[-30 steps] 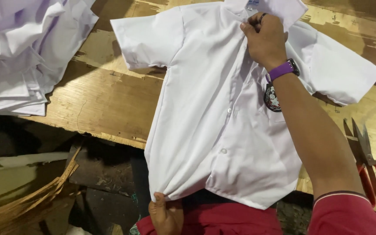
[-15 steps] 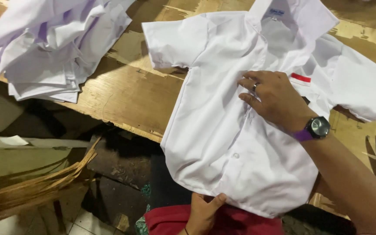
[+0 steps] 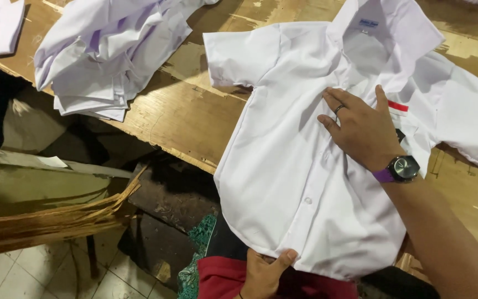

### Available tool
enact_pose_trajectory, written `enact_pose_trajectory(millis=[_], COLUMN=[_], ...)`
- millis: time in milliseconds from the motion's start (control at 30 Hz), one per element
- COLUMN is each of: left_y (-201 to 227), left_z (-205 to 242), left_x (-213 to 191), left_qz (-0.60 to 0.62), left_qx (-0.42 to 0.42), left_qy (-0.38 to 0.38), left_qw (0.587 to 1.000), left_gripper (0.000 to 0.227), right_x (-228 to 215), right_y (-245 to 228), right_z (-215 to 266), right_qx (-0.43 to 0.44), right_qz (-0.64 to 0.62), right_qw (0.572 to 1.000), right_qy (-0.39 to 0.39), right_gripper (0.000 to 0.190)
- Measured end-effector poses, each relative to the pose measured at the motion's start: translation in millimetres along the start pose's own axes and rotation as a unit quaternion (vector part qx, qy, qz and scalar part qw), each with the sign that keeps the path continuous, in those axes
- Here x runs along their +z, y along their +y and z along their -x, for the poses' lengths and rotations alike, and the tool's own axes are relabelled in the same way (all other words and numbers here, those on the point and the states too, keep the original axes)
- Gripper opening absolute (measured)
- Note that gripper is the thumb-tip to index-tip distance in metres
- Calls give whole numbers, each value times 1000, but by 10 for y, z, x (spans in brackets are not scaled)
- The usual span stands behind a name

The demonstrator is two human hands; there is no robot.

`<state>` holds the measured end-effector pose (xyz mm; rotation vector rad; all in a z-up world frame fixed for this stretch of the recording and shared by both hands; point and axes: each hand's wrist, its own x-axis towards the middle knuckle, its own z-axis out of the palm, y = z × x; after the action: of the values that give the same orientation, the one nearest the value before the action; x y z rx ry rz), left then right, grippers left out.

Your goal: The person is buttoning a white short-sleeved school shirt laid out on a wooden workbench.

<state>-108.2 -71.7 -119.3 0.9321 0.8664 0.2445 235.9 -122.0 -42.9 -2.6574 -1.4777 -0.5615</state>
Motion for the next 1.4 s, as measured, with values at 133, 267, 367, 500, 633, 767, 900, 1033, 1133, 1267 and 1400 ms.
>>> enact_pose_trajectory(millis=[133,267,367,500,633,767,900,1033,1133,1267,1400], left_y=[-101,-64,-58,226,241,140,245,145,620,1464,2183], left_z=[17,-50,-95,41,119,145,161,44,69,47,-61], left_x=[-14,-3,0,150,162,67,120,-18,27,59,497], left_qz=[-26,-33,-16,-57,-20,-101,-128,-128,-156,-520,-495], left_qx=[25,38,97,78,79,111,146,108,44,27,233], left_qy=[-6,-16,-46,28,26,11,-17,-41,-202,-592,-513], left_qw=[999,999,994,995,996,989,981,985,966,615,661], left_gripper=[30,38,59,67,35,25,29,31,50,36,29], right_x=[34,31,-185,-93,-84,-94,-72,-100,-384,-617,-520], right_y=[0,-14,-104,-139,-106,-107,-99,-36,32,-1,-33], right_z=[-10,-30,-50,-72,-68,-83,-78,-80,-49,48,292], right_qx=[13,15,-45,-92,-67,-59,-41,-64,-58,-57,-109], right_qz=[-4,-29,-84,-143,-158,-156,-166,-144,-255,-253,-179], right_qw=[1000,999,995,977,974,975,973,983,961,942,964], right_qy=[-12,4,12,-128,-144,-144,-156,-95,-94,-212,-162], right_gripper=[52,48,45,62,61,60,61,56,27,26,32])
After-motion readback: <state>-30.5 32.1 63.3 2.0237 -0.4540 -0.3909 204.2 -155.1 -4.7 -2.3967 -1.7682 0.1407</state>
